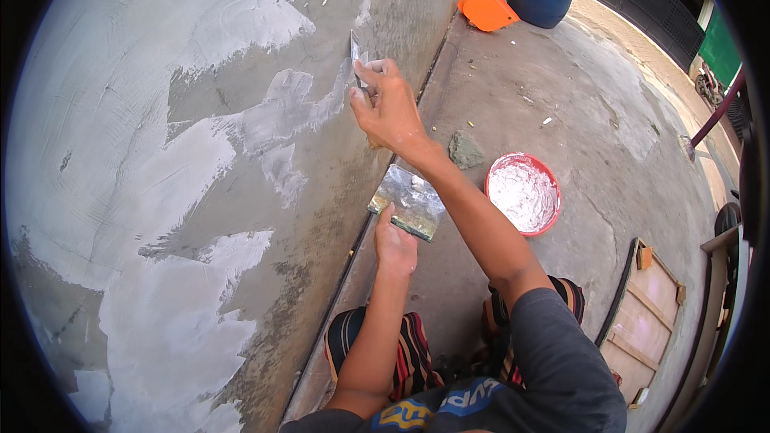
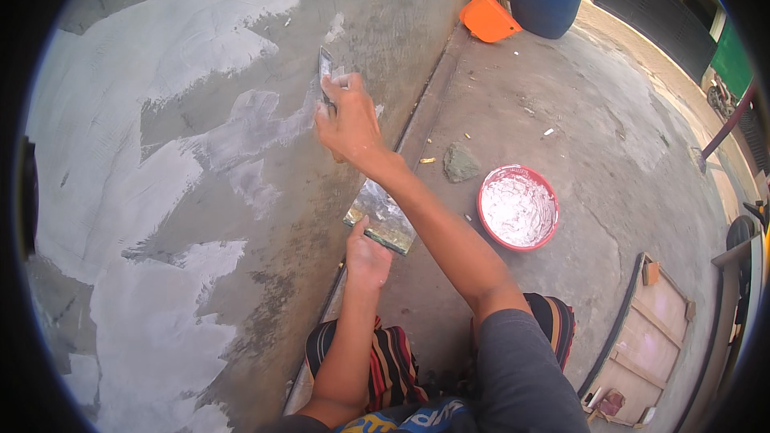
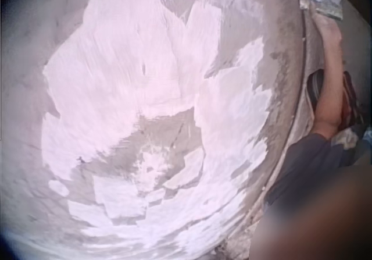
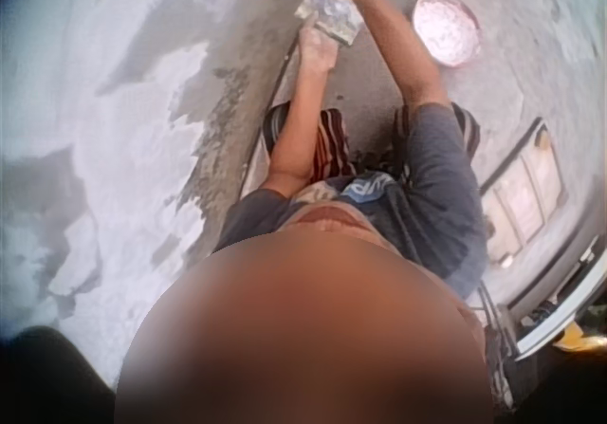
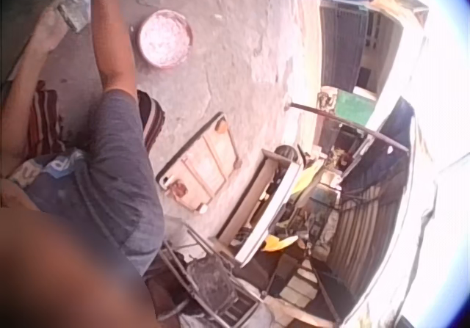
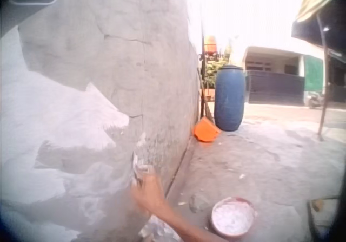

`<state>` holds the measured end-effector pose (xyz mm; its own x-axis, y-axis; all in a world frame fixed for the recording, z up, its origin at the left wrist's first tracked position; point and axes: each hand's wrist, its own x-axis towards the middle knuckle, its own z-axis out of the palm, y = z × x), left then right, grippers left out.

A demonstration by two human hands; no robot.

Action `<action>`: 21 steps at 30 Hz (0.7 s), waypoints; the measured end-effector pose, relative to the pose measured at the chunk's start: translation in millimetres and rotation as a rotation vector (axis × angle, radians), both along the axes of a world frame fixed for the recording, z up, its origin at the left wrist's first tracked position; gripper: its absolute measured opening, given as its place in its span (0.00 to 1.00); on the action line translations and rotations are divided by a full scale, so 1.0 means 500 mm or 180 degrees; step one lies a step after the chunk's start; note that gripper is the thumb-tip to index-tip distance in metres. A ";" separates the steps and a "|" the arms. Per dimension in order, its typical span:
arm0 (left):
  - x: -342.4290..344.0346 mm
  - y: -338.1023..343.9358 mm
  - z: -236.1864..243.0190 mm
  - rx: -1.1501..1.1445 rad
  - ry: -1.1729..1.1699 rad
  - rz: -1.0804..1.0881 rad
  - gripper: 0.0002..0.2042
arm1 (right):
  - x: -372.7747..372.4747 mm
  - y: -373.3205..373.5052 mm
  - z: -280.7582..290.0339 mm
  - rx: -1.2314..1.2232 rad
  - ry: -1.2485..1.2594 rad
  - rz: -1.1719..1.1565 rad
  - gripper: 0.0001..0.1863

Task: The person applies white plaster to a concrete wall using a small trowel and a larger hawk. They repeatedly scoop plaster from a red bucket and spread it onto the wall surface in smooth strokes.

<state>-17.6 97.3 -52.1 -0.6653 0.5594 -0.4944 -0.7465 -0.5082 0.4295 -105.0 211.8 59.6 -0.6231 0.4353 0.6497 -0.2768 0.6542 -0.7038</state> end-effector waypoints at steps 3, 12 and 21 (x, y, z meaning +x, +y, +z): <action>-0.001 0.005 0.000 0.0077 0.0009 0.0056 0.21 | 0.050 0.081 0.027 -0.0277 -0.0276 0.0390 0.20; -0.003 0.010 -0.003 -0.0047 -0.0008 0.0078 0.22 | 0.013 0.095 0.033 -0.0284 -0.0365 0.0579 0.20; -0.004 0.022 -0.013 0.0002 -0.0004 0.0068 0.22 | -0.006 0.130 0.036 -0.0385 -0.0072 0.0082 0.20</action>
<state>-19.6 108.6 -58.8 -0.6765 0.5454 -0.4949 -0.7360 -0.5242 0.4283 -108.2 276.7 77.8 -0.6490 0.4932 0.5792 -0.2757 0.5571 -0.7833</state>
